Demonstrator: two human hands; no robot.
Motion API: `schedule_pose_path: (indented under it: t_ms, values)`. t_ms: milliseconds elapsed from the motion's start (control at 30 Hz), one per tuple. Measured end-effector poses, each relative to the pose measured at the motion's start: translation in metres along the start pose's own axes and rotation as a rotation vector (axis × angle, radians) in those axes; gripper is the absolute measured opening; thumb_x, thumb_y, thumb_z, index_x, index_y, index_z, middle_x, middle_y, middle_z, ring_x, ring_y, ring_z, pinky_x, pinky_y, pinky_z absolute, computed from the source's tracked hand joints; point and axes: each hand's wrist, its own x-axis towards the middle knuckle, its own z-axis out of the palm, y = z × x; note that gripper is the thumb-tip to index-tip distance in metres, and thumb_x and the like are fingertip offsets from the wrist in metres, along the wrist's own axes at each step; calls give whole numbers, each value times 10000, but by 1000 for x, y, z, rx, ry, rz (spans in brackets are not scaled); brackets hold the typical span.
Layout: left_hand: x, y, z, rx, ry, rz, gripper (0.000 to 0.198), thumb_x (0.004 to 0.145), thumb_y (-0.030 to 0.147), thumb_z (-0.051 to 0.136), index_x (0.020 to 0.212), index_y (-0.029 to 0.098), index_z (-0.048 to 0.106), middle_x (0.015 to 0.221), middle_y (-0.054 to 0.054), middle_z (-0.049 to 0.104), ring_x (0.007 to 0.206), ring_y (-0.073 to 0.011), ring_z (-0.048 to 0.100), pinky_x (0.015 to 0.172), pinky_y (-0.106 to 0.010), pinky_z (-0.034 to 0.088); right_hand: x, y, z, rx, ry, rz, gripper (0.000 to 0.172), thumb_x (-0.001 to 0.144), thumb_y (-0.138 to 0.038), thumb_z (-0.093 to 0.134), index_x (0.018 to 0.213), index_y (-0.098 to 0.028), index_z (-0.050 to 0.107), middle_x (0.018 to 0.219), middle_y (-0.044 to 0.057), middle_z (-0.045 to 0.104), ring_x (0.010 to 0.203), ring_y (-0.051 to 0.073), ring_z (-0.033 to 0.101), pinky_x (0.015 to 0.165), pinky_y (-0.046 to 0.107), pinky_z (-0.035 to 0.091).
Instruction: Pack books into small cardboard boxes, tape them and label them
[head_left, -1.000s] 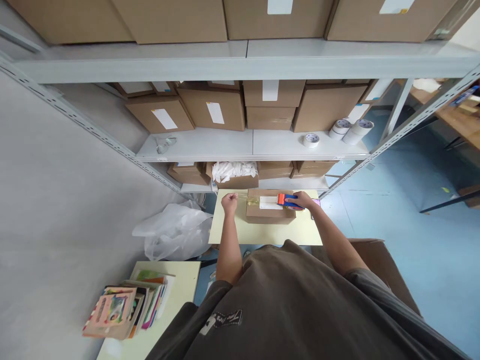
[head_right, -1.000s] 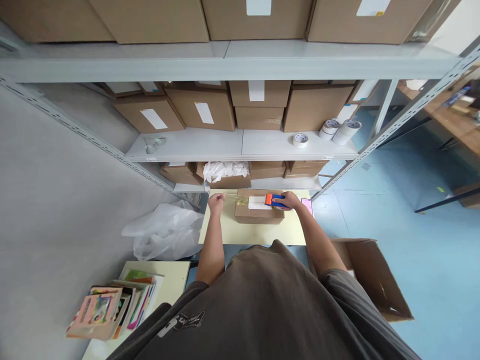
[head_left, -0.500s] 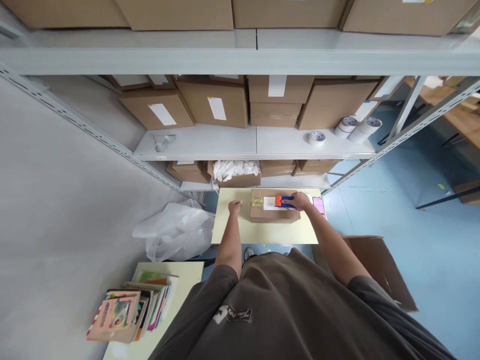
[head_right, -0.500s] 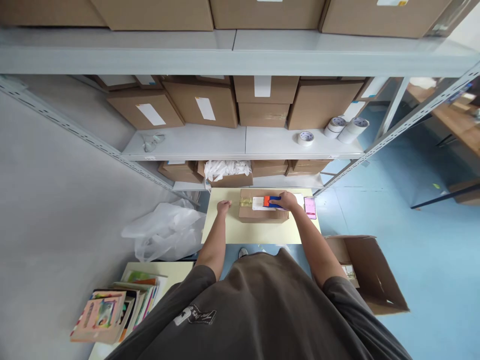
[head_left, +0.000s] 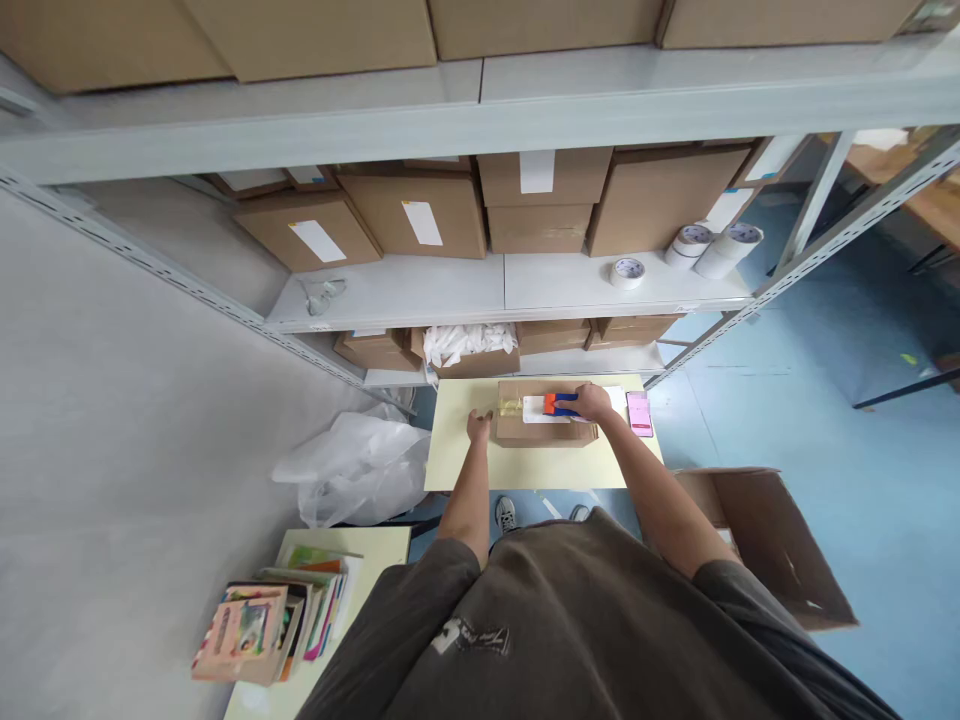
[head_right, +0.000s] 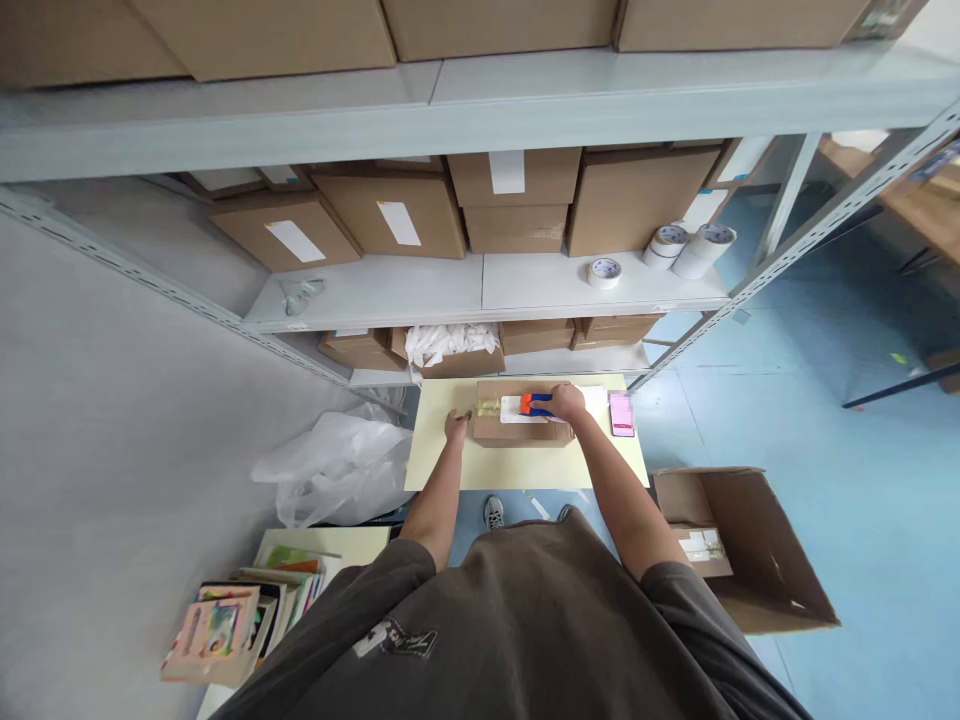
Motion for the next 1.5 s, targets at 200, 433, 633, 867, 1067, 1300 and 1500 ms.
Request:
schedule_pose_path:
  t_ms: [200,433,633,867,1067,1300,1500]
  values:
    - [-13,29,20,258,-99,112,525,1096,579,413,1216,189,743,1260,-174,789,1220,-316,726,990,-369,545,-5,-15,-11,-67,-42,0,783,852,-847,688,1131,-127,818,1160,213,789,1114,333,734,820,304,521]
    - [-22,34,26,402,-42,85,505,1124,551,384,1359,197,658,1299,-185,769,1231,-321,726,990,-370,519,-1,-17,-24,-68,-113,-19,830,810,-831,755,1230,-117,798,1183,213,803,1111,336,755,874,321,549]
    - [-23,36,24,487,-41,88,527,1131,567,351,1376,197,636,1306,-188,765,1215,-319,731,964,-359,516,0,12,-34,-91,-139,-67,831,775,-854,772,1189,-134,812,1156,207,813,1053,333,777,849,319,561]
    - [-21,36,23,494,-46,112,512,1134,549,349,1350,185,638,1296,-195,768,1221,-335,727,930,-369,522,-3,129,-52,-213,-121,101,745,824,-823,750,1062,-120,821,1064,239,796,1033,346,759,811,334,531]
    - [-17,32,24,463,-31,124,511,1123,571,370,1296,190,663,1236,-197,785,1177,-354,742,911,-388,532,-13,184,-47,-181,-114,194,683,842,-841,693,968,-180,808,1017,185,790,941,309,741,708,312,465]
    - [10,15,-8,384,-80,141,492,1111,551,379,1181,201,717,1235,-189,788,1241,-353,712,983,-400,548,-21,136,-45,-101,-61,201,670,832,-855,676,924,-201,790,933,148,792,871,285,732,635,301,397]
    - [41,-5,-70,255,-178,79,534,1113,514,386,1225,148,758,1304,-200,779,1324,-328,692,1043,-384,562,-25,23,-52,15,-18,66,693,822,-905,639,805,-222,756,843,99,780,812,257,729,608,296,378]
